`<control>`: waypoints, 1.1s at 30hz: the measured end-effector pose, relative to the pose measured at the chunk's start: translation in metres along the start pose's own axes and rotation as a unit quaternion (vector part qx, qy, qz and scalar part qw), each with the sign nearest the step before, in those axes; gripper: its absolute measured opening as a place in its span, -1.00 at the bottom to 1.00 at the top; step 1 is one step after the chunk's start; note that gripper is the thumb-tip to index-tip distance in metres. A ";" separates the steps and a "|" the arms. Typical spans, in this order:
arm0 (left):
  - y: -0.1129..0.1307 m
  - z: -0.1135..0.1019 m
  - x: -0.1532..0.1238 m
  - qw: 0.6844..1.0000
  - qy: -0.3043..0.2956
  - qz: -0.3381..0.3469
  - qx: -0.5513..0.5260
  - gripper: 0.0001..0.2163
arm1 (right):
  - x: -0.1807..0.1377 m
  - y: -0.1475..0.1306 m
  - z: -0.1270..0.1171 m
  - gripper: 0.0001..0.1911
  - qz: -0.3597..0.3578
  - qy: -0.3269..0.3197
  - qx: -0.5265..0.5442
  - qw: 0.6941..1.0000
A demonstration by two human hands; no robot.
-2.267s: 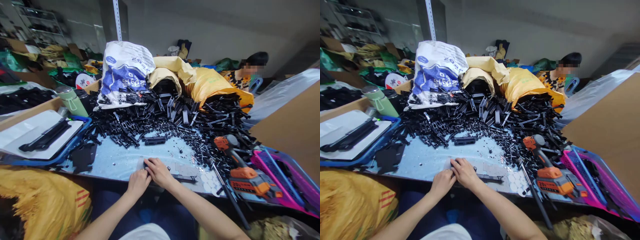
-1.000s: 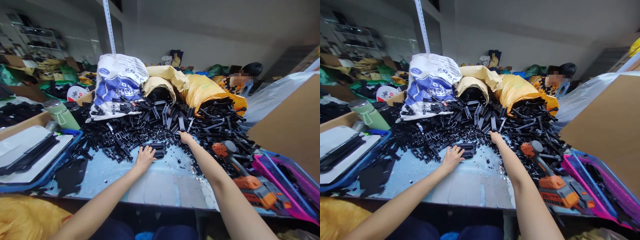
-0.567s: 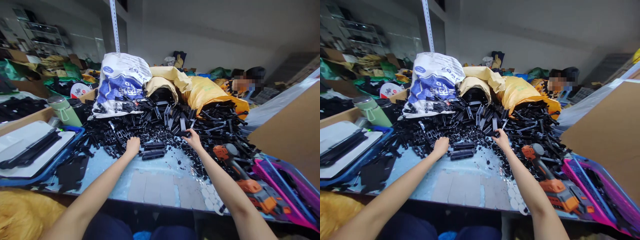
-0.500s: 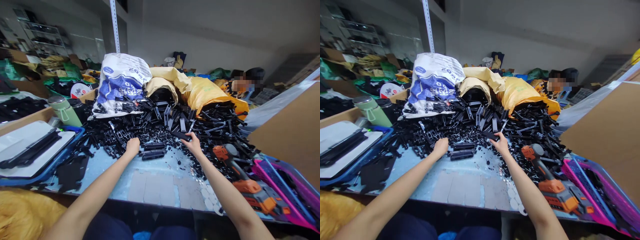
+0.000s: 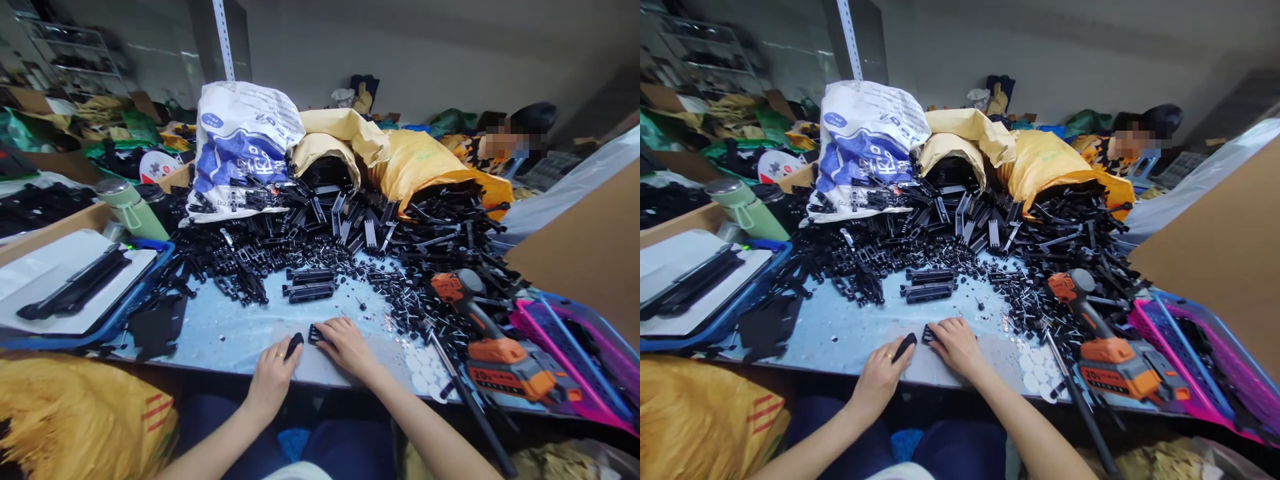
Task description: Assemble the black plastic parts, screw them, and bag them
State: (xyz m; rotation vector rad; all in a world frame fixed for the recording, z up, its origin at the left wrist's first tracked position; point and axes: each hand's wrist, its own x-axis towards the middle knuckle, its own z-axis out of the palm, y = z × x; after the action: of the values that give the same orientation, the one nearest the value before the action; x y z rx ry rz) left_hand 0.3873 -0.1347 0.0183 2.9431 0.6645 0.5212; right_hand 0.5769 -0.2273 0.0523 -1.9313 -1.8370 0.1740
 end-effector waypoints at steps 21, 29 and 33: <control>0.041 -0.042 0.049 0.889 0.166 -0.167 -0.393 -0.70 | 0.008 -0.030 -0.006 -0.60 0.022 0.145 0.321 0.936; 0.031 -0.045 0.052 0.890 0.181 -0.100 -0.407 -0.71 | 0.008 -0.044 0.008 -0.57 0.020 0.207 0.329 0.921; 0.029 -0.035 0.049 0.884 0.149 -0.152 -0.417 -0.71 | 0.010 -0.033 0.010 -0.57 0.027 0.153 0.294 0.943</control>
State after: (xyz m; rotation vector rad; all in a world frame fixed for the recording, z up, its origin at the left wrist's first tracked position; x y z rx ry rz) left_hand 0.4289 -0.1400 0.0711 1.9326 0.6798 0.9437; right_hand 0.5438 -0.2150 0.0599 -1.4869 -1.3337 0.3708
